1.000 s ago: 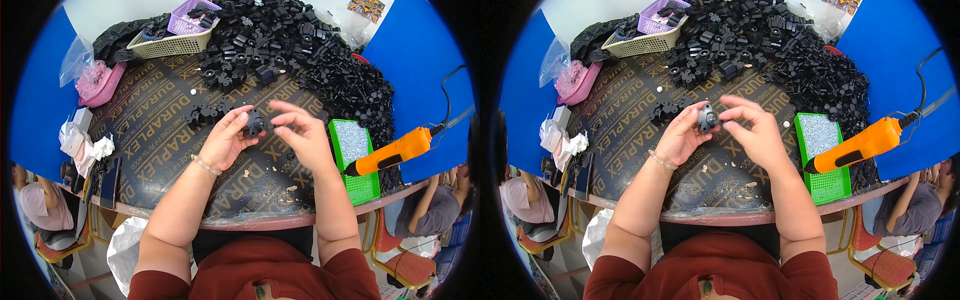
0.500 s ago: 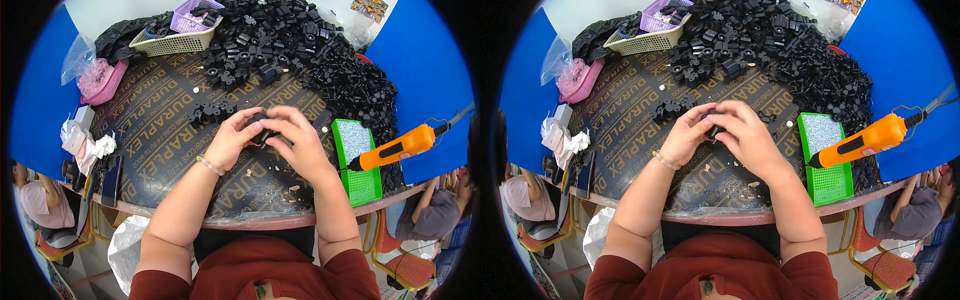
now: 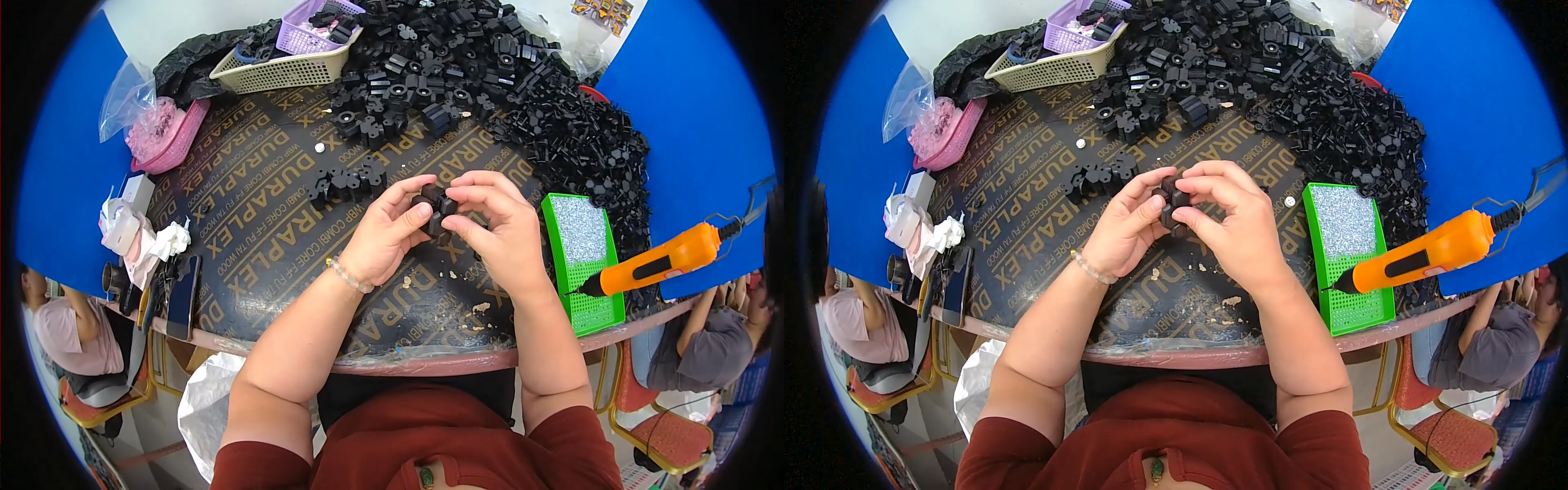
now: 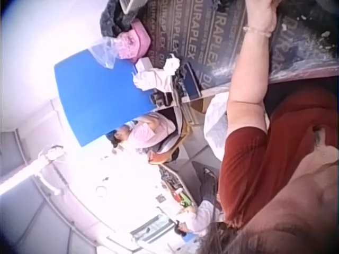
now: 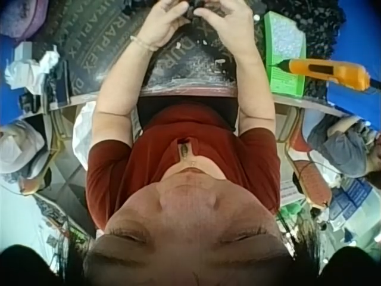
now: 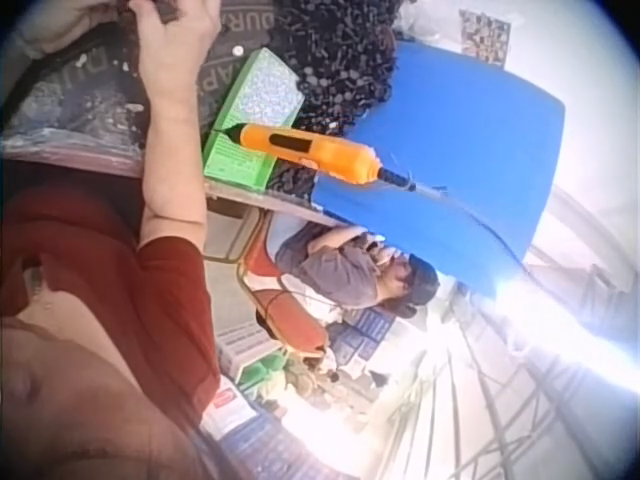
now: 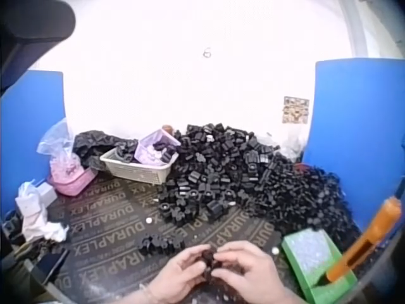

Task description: Picking up, inspecting, and manual assembly of small black plastic components at a factory workbench.

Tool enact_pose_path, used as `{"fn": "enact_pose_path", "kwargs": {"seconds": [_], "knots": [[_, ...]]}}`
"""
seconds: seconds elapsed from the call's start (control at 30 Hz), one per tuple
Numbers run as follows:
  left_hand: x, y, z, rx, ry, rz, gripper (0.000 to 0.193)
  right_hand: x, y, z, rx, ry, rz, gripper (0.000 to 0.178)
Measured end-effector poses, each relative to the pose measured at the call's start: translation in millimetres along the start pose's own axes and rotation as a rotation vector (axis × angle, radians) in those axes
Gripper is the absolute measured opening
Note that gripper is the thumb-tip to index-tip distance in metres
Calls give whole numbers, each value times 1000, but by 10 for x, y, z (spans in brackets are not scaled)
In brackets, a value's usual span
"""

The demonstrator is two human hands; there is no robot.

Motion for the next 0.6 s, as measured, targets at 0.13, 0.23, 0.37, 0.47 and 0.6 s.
{"fn": "enact_pose_path", "kwargs": {"seconds": [0.13,0.23,0.37,0.47,0.6], "knots": [[-16,-5,-8,-11,-32,-2,42,0,-20,4,-19,43,46,25],[11,47,-16,-45,-37,-54,42,-9,-11,2,-36,100,110,21],[41,46,-14,-56,-17,-68,43,49,30,-3,-73,178,242,19],[36,40,-22,-52,-1,-64,44,80,39,-13,-62,217,345,19],[55,20,-28,-37,5,-107,45,101,24,-5,-62,279,429,20]]}}
Point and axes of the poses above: each hand's wrist, its own z-axis towards the middle knuckle, its own y-axis out of the palm, x = y × z, the point moved 7 cm from there along z, towards the middle knuckle, and after that the axes turned 5 degrees about y, right-handed, at the moved point
